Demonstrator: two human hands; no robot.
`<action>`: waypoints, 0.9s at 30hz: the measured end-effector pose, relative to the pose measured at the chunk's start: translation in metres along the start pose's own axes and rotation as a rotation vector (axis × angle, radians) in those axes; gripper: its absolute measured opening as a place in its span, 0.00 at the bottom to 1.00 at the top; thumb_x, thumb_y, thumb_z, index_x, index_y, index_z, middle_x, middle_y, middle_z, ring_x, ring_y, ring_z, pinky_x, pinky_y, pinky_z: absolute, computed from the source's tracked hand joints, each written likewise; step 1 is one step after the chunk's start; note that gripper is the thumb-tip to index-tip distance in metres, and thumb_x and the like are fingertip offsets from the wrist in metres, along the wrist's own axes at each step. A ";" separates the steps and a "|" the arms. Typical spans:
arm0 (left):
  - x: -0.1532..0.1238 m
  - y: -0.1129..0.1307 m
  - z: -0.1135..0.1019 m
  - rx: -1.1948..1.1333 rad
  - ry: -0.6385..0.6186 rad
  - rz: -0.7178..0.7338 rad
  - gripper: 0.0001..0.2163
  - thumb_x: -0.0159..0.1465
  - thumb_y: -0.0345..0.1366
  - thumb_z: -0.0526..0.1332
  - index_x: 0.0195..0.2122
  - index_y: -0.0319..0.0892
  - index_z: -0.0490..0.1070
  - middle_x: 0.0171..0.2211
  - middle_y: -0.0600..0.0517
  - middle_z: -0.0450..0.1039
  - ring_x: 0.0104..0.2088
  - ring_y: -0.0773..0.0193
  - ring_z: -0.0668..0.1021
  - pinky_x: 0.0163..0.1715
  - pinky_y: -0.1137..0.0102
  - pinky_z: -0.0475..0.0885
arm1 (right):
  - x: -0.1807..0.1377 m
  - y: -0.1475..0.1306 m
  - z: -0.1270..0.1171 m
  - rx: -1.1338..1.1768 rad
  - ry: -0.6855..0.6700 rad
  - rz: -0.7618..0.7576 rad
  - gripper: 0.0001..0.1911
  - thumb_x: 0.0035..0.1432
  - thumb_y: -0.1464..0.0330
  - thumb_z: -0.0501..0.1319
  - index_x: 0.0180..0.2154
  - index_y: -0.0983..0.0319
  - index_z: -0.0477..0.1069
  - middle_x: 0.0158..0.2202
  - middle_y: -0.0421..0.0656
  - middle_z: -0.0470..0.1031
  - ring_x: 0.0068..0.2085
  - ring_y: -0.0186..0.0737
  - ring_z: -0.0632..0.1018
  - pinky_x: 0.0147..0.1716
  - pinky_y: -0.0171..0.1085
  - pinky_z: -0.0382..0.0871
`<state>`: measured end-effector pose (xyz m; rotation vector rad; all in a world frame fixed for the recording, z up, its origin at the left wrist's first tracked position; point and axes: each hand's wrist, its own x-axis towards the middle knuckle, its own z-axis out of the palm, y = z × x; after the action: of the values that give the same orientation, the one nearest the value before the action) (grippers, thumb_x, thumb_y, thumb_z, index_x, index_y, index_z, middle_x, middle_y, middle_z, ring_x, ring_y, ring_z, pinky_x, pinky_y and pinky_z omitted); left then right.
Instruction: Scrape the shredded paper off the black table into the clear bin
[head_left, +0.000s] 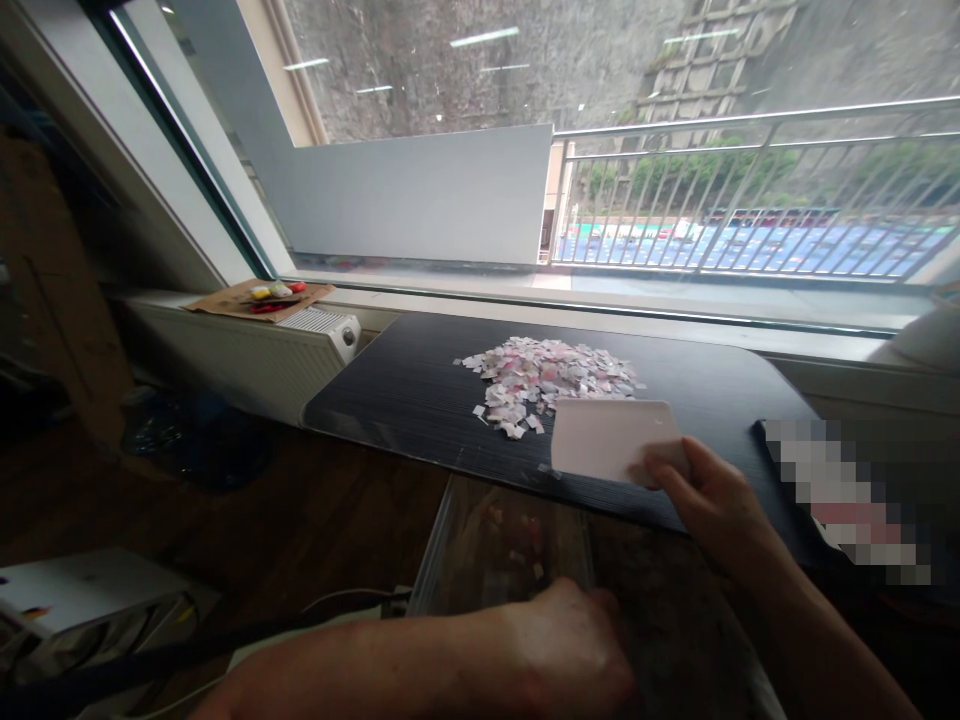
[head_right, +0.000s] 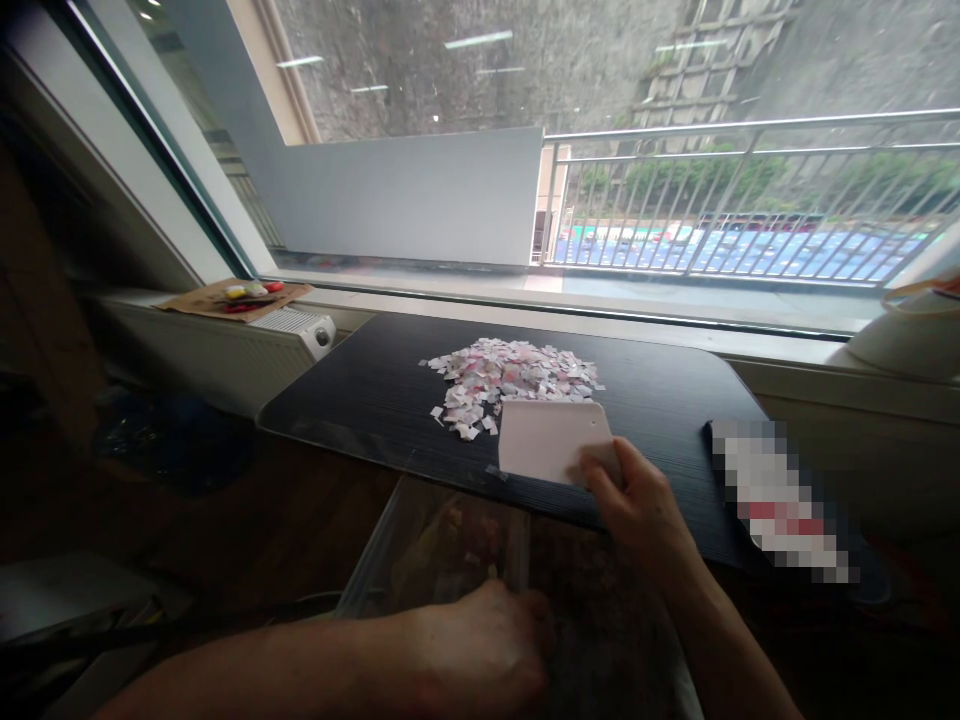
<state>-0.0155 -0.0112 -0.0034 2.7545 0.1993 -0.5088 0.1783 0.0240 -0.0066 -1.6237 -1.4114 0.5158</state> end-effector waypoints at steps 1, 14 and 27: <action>0.000 0.000 -0.001 0.001 -0.004 0.004 0.06 0.63 0.30 0.60 0.32 0.35 0.76 0.27 0.44 0.74 0.35 0.54 0.77 0.17 0.68 0.61 | -0.002 -0.001 -0.001 0.017 -0.013 0.005 0.10 0.56 0.58 0.60 0.30 0.57 0.71 0.24 0.38 0.74 0.26 0.39 0.72 0.27 0.36 0.65; 0.001 -0.001 -0.001 -0.012 -0.040 -0.016 0.08 0.63 0.30 0.59 0.35 0.34 0.78 0.31 0.44 0.76 0.36 0.54 0.78 0.15 0.67 0.59 | -0.006 0.014 0.006 0.203 -0.127 0.034 0.11 0.57 0.58 0.62 0.33 0.58 0.74 0.27 0.38 0.76 0.29 0.38 0.74 0.27 0.35 0.69; -0.048 -0.015 0.003 -0.021 0.075 -0.113 0.04 0.59 0.29 0.63 0.27 0.38 0.75 0.29 0.47 0.74 0.35 0.57 0.73 0.14 0.66 0.54 | 0.029 -0.002 0.027 0.051 0.089 -0.058 0.11 0.54 0.57 0.60 0.31 0.58 0.71 0.25 0.40 0.76 0.26 0.41 0.76 0.30 0.39 0.69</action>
<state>-0.0634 -0.0017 0.0075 2.7557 0.3778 -0.4299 0.1634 0.0605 -0.0118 -1.5415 -1.3648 0.4375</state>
